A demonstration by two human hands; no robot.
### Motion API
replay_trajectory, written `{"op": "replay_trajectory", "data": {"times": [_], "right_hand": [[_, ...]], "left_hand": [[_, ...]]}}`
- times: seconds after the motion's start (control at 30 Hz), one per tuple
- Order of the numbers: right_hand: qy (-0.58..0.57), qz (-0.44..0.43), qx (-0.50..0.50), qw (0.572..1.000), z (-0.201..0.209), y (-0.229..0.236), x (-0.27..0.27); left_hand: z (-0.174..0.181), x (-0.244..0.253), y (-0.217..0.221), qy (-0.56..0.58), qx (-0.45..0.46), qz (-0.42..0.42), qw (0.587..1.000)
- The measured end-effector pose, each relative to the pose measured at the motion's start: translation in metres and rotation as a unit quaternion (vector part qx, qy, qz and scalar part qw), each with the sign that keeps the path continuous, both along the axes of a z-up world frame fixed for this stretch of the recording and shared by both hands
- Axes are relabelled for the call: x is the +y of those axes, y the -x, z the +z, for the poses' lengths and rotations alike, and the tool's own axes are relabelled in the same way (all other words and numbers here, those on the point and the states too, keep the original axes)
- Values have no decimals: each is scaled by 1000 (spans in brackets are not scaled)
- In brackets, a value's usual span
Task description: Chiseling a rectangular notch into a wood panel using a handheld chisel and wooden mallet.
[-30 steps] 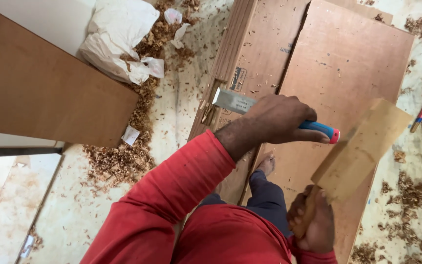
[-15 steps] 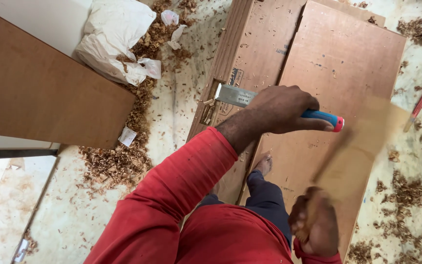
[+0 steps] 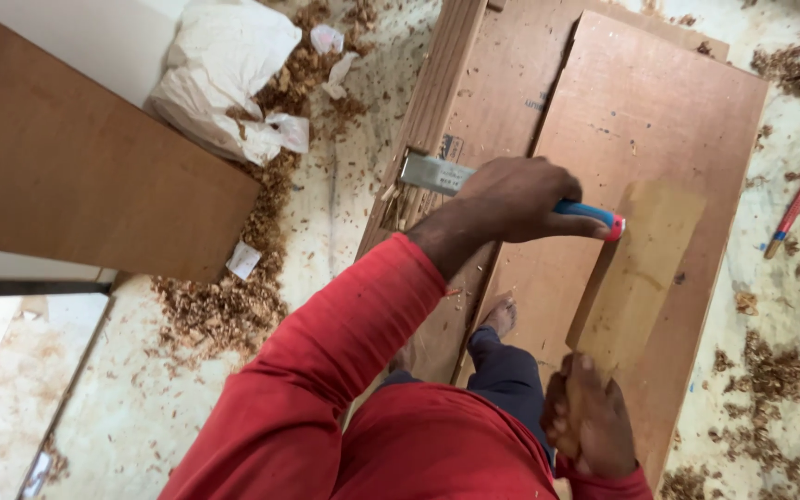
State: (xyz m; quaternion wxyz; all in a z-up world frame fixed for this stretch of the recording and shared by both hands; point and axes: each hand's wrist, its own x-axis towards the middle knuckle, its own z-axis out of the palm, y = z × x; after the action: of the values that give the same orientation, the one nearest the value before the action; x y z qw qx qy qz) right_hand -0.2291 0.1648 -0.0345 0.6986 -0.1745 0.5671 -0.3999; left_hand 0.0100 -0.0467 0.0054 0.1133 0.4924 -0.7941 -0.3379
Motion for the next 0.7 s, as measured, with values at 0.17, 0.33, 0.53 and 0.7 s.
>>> {"op": "replay_trajectory", "data": {"times": [0.17,0.33,0.53,0.7], "right_hand": [[-3,23,76,997,16,-8,-4],[3,16,26,1000,5,8,3],[18,-59,2,998,2,22,12],[43,-63,-7,997,-3,28,16]], "left_hand": [[0,2,-3,25,13,13,1000],[4,20,11,28,-40,-41,998],[5,38,21,47,26,-56,997],[1,31,11,42,41,-34,998]]}}
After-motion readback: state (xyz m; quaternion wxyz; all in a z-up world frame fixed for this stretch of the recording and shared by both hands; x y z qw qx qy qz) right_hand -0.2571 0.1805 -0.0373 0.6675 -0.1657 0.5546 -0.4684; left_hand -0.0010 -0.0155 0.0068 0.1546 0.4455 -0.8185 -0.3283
